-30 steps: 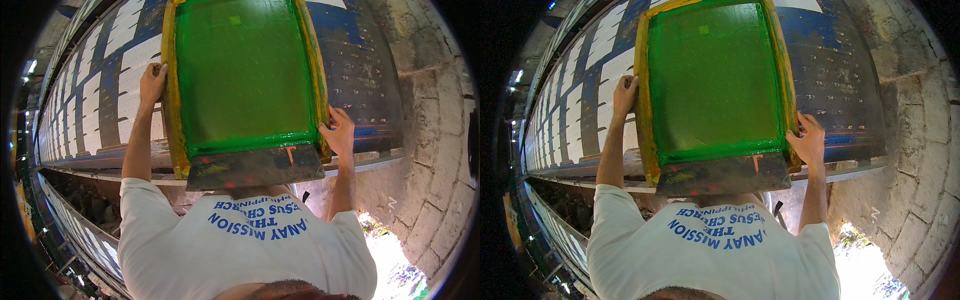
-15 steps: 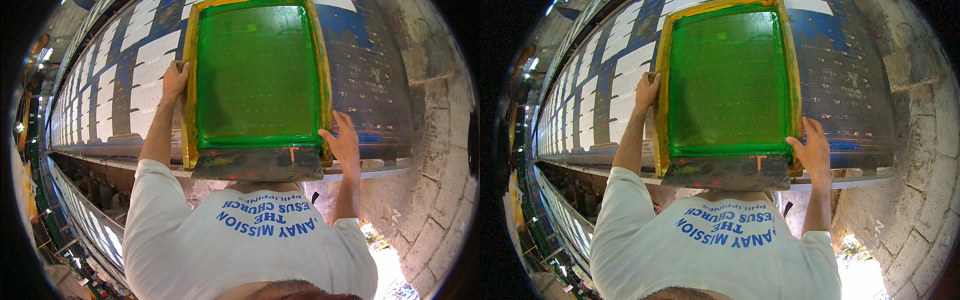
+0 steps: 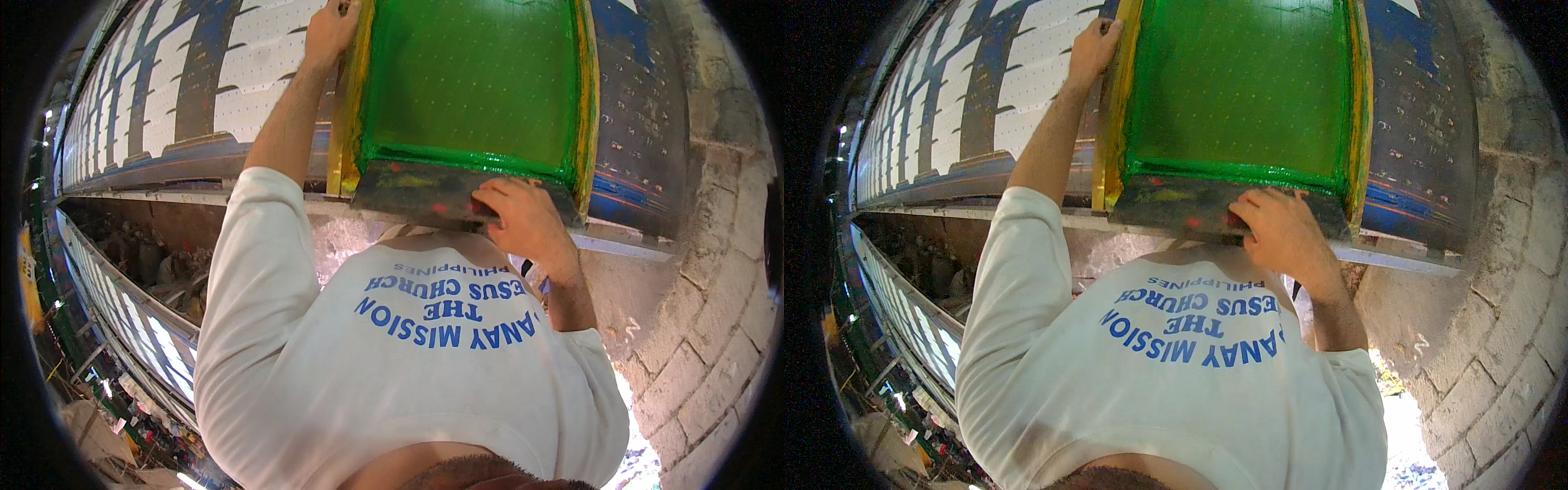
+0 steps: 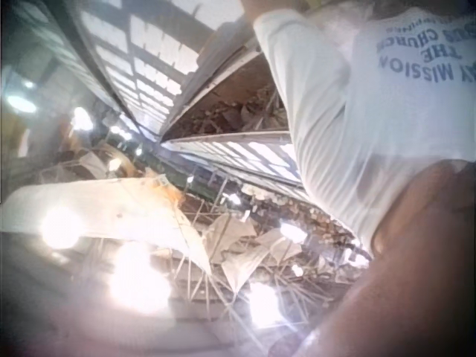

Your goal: The person holds a screen printing frame with green ink and repeatedly uses a squeegee to pull the ink across the mesh onto a surface below. The person repositions the frame and repeats the squeegee motion multiple times.

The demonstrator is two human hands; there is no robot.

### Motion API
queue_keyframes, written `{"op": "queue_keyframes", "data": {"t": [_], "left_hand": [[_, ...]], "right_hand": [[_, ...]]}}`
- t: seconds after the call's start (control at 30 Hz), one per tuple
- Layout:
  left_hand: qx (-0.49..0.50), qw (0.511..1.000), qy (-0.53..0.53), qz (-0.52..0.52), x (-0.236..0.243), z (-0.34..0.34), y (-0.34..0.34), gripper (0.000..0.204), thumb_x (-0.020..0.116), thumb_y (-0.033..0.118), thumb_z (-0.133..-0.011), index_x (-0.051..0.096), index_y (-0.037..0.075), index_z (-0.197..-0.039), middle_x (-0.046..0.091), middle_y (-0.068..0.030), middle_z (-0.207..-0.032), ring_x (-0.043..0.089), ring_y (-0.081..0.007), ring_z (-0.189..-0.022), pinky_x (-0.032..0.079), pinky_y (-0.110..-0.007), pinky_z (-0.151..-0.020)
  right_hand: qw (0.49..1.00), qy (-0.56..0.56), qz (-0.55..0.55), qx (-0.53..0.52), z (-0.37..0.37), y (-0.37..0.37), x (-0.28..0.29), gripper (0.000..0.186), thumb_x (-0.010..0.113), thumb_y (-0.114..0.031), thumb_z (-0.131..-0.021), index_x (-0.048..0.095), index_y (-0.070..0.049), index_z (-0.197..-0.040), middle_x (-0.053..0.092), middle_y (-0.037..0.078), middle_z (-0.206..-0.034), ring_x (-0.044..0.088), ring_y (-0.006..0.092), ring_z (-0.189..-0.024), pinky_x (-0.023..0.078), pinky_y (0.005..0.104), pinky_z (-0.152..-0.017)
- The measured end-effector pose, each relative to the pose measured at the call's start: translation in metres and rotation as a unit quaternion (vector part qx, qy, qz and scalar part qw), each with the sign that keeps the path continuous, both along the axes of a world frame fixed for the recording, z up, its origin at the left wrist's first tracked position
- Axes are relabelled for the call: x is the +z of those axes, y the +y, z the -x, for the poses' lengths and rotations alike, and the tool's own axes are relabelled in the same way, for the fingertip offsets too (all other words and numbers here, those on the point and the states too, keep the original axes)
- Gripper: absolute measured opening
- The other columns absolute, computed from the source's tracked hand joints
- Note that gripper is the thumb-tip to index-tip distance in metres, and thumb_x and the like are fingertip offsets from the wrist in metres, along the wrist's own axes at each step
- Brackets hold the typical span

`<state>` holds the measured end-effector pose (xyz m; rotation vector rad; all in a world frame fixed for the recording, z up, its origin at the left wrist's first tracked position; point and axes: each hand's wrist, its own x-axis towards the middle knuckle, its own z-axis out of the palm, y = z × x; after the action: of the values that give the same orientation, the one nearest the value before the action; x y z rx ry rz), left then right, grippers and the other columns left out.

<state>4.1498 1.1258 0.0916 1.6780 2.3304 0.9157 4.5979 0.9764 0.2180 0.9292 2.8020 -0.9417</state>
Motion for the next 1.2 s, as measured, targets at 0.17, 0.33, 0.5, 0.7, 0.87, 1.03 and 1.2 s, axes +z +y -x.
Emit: {"op": "queue_keyframes", "data": {"t": [0.17,0.33,0.5,0.7,0.87,1.03,1.2], "left_hand": [[0.024,0.997,-0.07,-0.013,-0.003,-0.003,0.004,0.039,0.062,0.04,-0.101,0.071,0.003,-0.11,0.075,-0.0259,-0.103,0.072,-0.0439,-0.1,0.056,-0.053,-0.088],[0.031,0.997,-0.045,-0.054,-0.004,-0.01,0.003,0.039,0.06,0.04,-0.102,0.07,0.002,-0.109,0.074,-0.0259,-0.1,0.071,-0.0447,-0.097,0.056,-0.054,-0.086],[0.034,0.998,-0.02,-0.05,-0.006,-0.014,0.002,0.04,0.058,0.039,-0.103,0.068,0.001,-0.108,0.074,-0.0266,-0.098,0.07,-0.0459,-0.097,0.056,-0.055,-0.085],[0.027,0.997,-0.027,-0.061,-0.009,-0.014,0.006,0.041,0.056,0.04,-0.104,0.066,0.001,-0.108,0.073,-0.0263,-0.097,0.07,-0.0466,-0.095,0.055,-0.056,-0.085],[0.012,0.998,-0.04,-0.057,-0.007,-0.012,0.005,0.042,0.055,0.041,-0.104,0.065,0.001,-0.107,0.072,-0.0274,-0.099,0.069,-0.047,-0.097,0.054,-0.058,-0.086],[0.023,0.998,-0.042,-0.047,-0.012,-0.01,0.008,0.043,0.052,0.041,-0.106,0.063,-0.001,-0.104,0.071,-0.0291,-0.097,0.068,-0.0481,-0.095,0.054,-0.057,-0.085],[0.019,0.999,-0.016,0.02,-0.01,0.001,0.012,0.054,0.046,0.047,-0.109,0.068,-0.002,-0.117,0.072,-0.0316,-0.11,0.068,-0.0512,-0.106,0.053,-0.058,-0.094]], "right_hand": [[0.989,-0.063,-0.107,-0.085,0.023,-0.007,-0.011,0.042,0.072,-0.005,-0.079,0.073,-0.011,-0.12,0.073,0.008,-0.112,0.071,0.0305,-0.107,0.057,0.0459,-0.09],[0.982,-0.076,-0.133,-0.113,0.031,-0.01,-0.01,0.043,0.07,-0.002,-0.079,0.075,-0.014,-0.12,0.076,0.008,-0.111,0.073,0.0304,-0.102,0.059,0.0439,-0.086],[0.977,-0.074,-0.157,-0.12,0.028,-0.008,0.014,0.051,0.066,0.006,-0.077,0.077,-0.014,-0.122,0.077,0.009,-0.118,0.074,0.0304,-0.106,0.06,0.0419,-0.09],[0.976,-0.095,-0.123,-0.155,0.041,0.002,0.006,0.05,0.065,0.006,-0.079,0.077,-0.014,-0.122,0.077,0.008,-0.118,0.073,0.0308,-0.108,0.059,0.0412,-0.091],[0.968,-0.139,-0.146,-0.15,0.044,-0.005,-0.018,0.047,0.07,0.0,-0.078,0.075,-0.016,-0.123,0.076,0.007,-0.116,0.073,0.0311,-0.106,0.059,0.0441,-0.09],[0.958,-0.068,-0.227,-0.158,0.055,-0.005,-0.032,0.048,0.074,-0.002,-0.077,0.073,-0.017,-0.123,0.075,0.005,-0.116,0.072,0.0315,-0.106,0.059,0.0443,-0.09],[0.947,-0.132,-0.215,-0.199,0.082,0.077,-0.049,0.047,0.076,-0.002,-0.079,0.073,-0.018,-0.123,0.073,0.006,-0.117,0.072,0.0325,-0.106,0.06,0.0461,-0.089]]}}
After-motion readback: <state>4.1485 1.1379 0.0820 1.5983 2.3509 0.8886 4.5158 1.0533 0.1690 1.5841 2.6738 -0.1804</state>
